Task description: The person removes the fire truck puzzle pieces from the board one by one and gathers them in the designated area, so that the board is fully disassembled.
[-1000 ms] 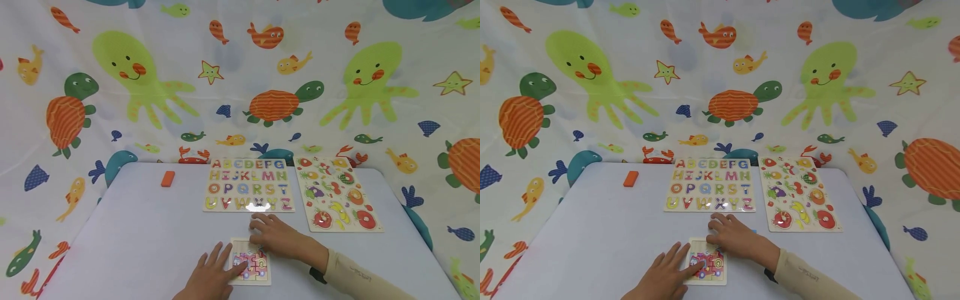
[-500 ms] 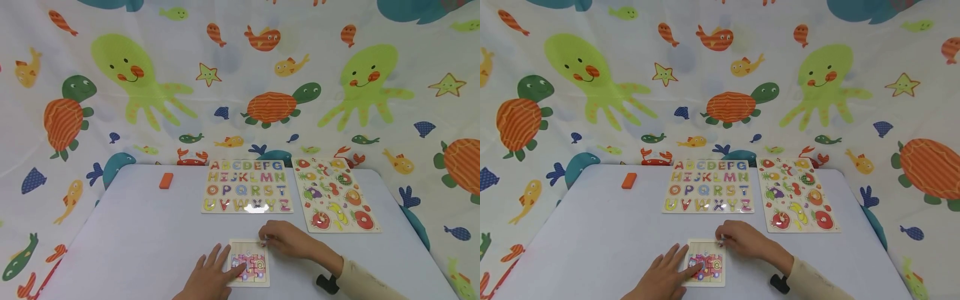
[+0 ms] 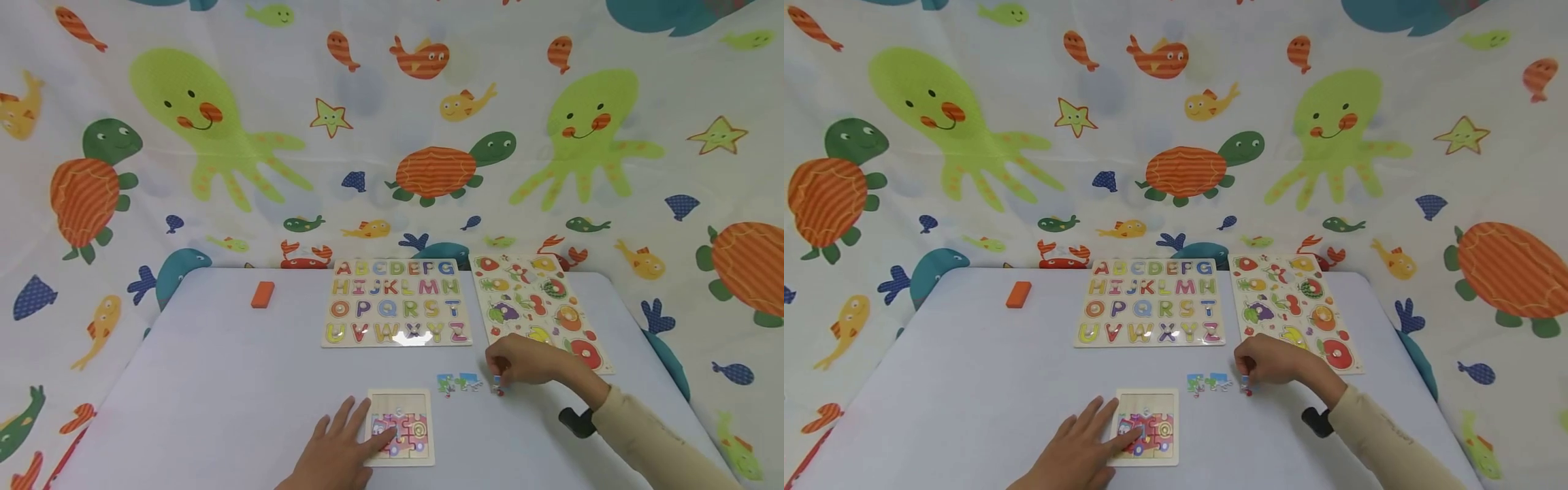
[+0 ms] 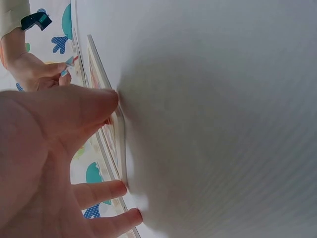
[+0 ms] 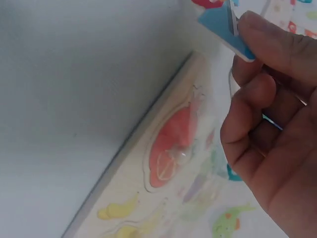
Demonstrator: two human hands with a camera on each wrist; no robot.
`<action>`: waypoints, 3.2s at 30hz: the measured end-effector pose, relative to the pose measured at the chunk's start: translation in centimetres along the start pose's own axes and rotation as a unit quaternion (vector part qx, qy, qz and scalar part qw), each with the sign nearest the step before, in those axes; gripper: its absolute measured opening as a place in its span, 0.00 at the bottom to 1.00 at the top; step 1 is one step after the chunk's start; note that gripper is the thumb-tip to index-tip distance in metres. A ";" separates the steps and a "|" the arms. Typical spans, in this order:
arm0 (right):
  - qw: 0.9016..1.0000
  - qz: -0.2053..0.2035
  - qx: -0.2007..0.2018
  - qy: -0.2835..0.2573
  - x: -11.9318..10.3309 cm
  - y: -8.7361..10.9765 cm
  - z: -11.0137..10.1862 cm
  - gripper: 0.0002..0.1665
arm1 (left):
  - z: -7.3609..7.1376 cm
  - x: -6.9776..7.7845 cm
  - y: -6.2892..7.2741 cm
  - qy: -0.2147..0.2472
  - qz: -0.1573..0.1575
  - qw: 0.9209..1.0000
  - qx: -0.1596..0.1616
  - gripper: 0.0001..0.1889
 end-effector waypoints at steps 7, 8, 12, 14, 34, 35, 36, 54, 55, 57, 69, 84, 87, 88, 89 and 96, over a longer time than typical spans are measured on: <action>0.999 -0.002 0.030 0.024 0.1 -0.8 0.5 0.13 | 0.0 0.1 -0.1 -0.003 0.000 1.000 0.001 0.32; 0.999 -0.001 0.033 0.023 0.1 -0.9 0.6 0.13 | 0.0 0.1 -0.1 -0.003 0.000 1.000 0.001 0.32; 0.999 0.013 0.044 0.030 0.4 -1.1 0.9 0.13 | -0.1 0.1 0.0 -0.003 -0.001 1.000 0.000 0.32; 0.997 0.029 0.052 0.048 0.6 -1.2 1.0 0.13 | -0.1 0.1 0.0 -0.004 -0.001 1.000 0.000 0.32; 0.992 0.043 0.060 0.098 0.7 -1.6 2.2 0.12 | 0.0 0.1 0.2 -0.003 0.004 1.000 0.007 0.32; 0.992 0.045 0.060 0.098 0.7 -1.5 2.2 0.12 | 0.0 0.1 0.1 -0.002 0.004 1.000 0.006 0.32; 0.992 0.045 0.062 0.098 0.7 -1.4 2.2 0.12 | 0.0 0.1 0.1 -0.001 0.004 1.000 0.006 0.32; 0.978 0.020 0.145 0.151 -3.1 -0.6 0.4 0.07 | 0.2 0.1 0.0 0.006 0.000 1.000 -0.010 0.32; 0.976 0.005 0.154 0.154 -4.2 -0.6 0.4 0.07 | 0.1 0.1 0.0 0.004 0.000 1.000 -0.010 0.32; 0.976 -0.032 0.155 0.151 -6.5 -1.0 1.1 0.09 | 0.1 0.0 0.0 0.005 -0.003 1.000 -0.012 0.32; 0.979 -0.105 0.014 0.177 -13.2 -6.3 9.8 0.22 | 0.0 0.2 -0.1 0.008 0.008 1.000 -0.014 0.32; 0.989 -0.100 0.002 0.105 -13.7 -7.5 11.2 0.20 | 0.3 -1.4 1.4 0.170 0.046 0.981 -0.078 0.30; 0.991 -0.097 0.011 0.090 -13.9 -7.5 11.4 0.18 | 0.2 -1.4 1.5 0.173 0.050 0.981 -0.071 0.30; 0.992 -0.094 0.016 0.087 -14.0 -7.5 11.4 0.18 | 0.2 -1.4 1.6 0.174 0.052 0.981 -0.070 0.30; 0.992 -0.092 0.023 0.086 -14.1 -7.5 11.4 0.16 | 0.2 -1.4 1.6 0.174 0.052 0.981 -0.069 0.30; 0.990 -0.071 0.079 0.098 -14.7 -7.1 11.1 0.11 | 0.2 -1.4 1.6 0.184 0.049 0.979 -0.071 0.28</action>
Point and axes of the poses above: each hand's wrist, its own y-axis away from the middle knuckle, its own z-axis out of the palm, x = y × z, the point moved 9 cm from there along -y, towards the middle knuckle, and after that the axes turned 1 degree about y, right-handed, at the moved point
